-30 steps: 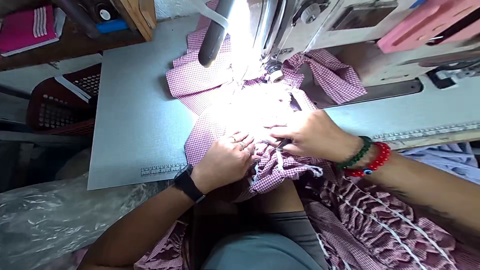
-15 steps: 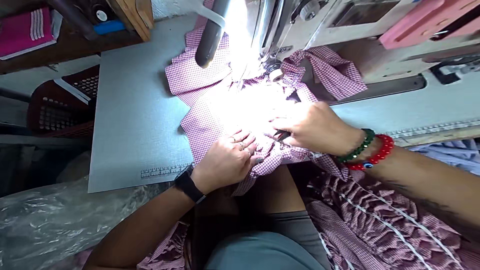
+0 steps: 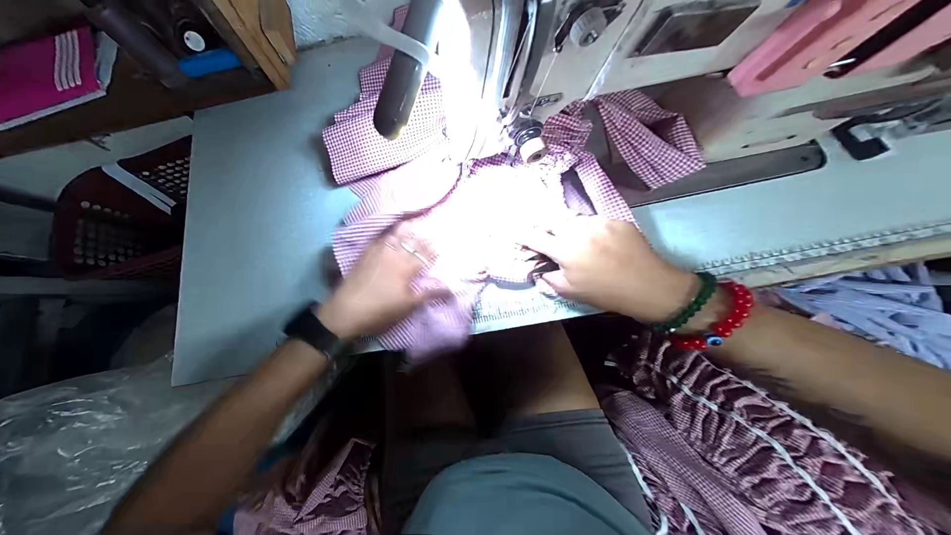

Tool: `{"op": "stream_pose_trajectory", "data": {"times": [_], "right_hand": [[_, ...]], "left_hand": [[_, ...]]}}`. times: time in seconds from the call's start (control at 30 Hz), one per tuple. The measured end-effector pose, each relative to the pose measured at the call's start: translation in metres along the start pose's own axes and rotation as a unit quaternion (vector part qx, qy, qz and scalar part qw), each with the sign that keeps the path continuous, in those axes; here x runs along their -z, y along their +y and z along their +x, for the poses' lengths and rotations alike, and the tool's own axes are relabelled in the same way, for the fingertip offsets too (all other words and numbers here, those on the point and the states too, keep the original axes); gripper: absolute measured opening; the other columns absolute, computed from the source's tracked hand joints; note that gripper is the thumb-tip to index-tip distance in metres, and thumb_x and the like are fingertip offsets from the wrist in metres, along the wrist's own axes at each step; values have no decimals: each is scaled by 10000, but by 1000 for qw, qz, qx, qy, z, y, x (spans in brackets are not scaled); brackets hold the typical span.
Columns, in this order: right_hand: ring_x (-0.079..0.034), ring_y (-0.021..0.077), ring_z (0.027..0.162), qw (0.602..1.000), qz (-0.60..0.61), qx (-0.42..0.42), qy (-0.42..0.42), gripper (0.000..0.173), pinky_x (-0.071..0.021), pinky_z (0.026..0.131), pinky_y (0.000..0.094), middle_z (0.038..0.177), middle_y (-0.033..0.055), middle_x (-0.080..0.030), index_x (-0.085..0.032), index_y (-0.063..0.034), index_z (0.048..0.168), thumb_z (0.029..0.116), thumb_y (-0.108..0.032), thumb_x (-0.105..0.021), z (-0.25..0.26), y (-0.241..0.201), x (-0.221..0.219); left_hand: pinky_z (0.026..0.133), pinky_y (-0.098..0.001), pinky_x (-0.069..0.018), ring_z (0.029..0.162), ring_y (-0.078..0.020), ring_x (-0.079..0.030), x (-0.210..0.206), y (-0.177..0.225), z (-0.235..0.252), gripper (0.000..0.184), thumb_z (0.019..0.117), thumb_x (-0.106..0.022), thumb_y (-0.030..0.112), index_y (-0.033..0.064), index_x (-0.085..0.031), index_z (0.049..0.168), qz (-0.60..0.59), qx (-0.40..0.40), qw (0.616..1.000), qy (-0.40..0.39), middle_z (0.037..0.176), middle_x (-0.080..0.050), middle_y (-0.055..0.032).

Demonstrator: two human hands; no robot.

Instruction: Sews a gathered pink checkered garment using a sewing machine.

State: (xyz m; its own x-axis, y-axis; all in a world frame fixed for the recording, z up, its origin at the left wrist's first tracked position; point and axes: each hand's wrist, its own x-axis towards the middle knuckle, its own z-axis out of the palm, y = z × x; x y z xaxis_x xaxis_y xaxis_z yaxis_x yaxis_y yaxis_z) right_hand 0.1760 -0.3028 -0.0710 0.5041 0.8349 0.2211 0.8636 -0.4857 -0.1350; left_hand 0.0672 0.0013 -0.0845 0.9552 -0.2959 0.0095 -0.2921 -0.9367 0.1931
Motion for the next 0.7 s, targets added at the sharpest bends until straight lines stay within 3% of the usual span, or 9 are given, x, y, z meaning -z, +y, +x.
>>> {"op": "stream_pose_trajectory", "data": {"times": [0.07, 0.17, 0.27, 0.33, 0.43, 0.5, 0.53, 0.6, 0.7], "right_hand": [[-690, 392, 813, 1000, 21, 5, 0, 414, -508, 572, 561, 998, 162, -713, -750, -160, 1207, 800, -188, -683, -7, 10, 2], [-706, 363, 841, 996, 70, -28, 55, 244, -527, 617, 572, 997, 148, -732, -786, -136, 1014, 819, -217, -664, 0, 0, 22], [-675, 324, 726, 985, 98, -83, 116, 146, -500, 572, 532, 821, 120, -685, -735, -79, 929, 876, -197, -667, 15, -21, 32], [-691, 362, 765, 983, 94, -123, 99, 202, -518, 601, 571, 882, 157, -705, -746, -73, 1048, 900, -202, -697, 21, -30, 27], [-694, 383, 885, 986, 43, -144, 67, 282, -524, 627, 587, 1035, 171, -704, -736, -106, 1148, 886, -197, -683, 14, -36, 7], [-695, 424, 931, 990, -9, -134, 45, 246, -539, 620, 600, 996, 194, -705, -737, -66, 1071, 836, -134, -753, 2, -36, 2], [-691, 441, 1002, 990, -24, -139, 28, 245, -549, 645, 610, 996, 196, -712, -739, -69, 1054, 819, -135, -760, -5, -35, 3], [-684, 451, 1083, 988, -30, -152, 9, 241, -557, 660, 614, 998, 191, -725, -749, -88, 1058, 839, -188, -746, -16, -33, 3], [-704, 433, 949, 990, -29, -139, 19, 206, -530, 594, 577, 869, 177, -702, -749, -75, 990, 839, -214, -739, -15, -28, 2]], "left_hand": [[1190, -676, -245, 1475, -417, -383, 31, -53, -3, 718, 1032, -437, 582, 43, -495, 1503, 40, 103, 994, -17, 1570, -455, -193], [1056, -603, -451, 1209, -388, -643, 75, -12, 1, 606, 977, -552, 561, 14, -744, 1154, 39, 109, 984, 134, 1221, -715, -195], [1156, -560, -358, 1396, -356, -467, 42, 59, 19, 881, 858, -650, 679, 26, -547, 1440, -12, 65, 991, 118, 1476, -530, -194], [1203, -521, -334, 1458, -346, -413, 7, 63, 45, 763, 897, -736, 377, -3, -471, 1503, -80, 44, 987, 135, 1562, -442, -208], [1039, -475, -508, 1209, -288, -636, -12, 62, 56, 196, 938, -661, 46, 28, -754, 1110, -154, -49, 965, 205, 1272, -684, -156], [860, -434, -579, 1003, -236, -707, -15, 76, 38, 191, 967, -588, 36, 64, -769, 1022, -110, -106, 973, 171, 1077, -737, -103], [845, -421, -590, 1005, -235, -726, -17, 84, 25, 208, 958, -574, 41, 64, -771, 1022, -88, -134, 975, 156, 1077, -755, -99], [1006, -399, -559, 1128, -256, -715, -22, 98, 3, 222, 979, -538, 24, 20, -757, 1012, -94, -178, 968, 152, 1120, -761, -126], [1020, -379, -549, 1130, -258, -716, -25, 98, 0, 219, 963, -537, 4, 8, -753, 992, -95, -181, 963, 175, 1097, -765, -136]]}}
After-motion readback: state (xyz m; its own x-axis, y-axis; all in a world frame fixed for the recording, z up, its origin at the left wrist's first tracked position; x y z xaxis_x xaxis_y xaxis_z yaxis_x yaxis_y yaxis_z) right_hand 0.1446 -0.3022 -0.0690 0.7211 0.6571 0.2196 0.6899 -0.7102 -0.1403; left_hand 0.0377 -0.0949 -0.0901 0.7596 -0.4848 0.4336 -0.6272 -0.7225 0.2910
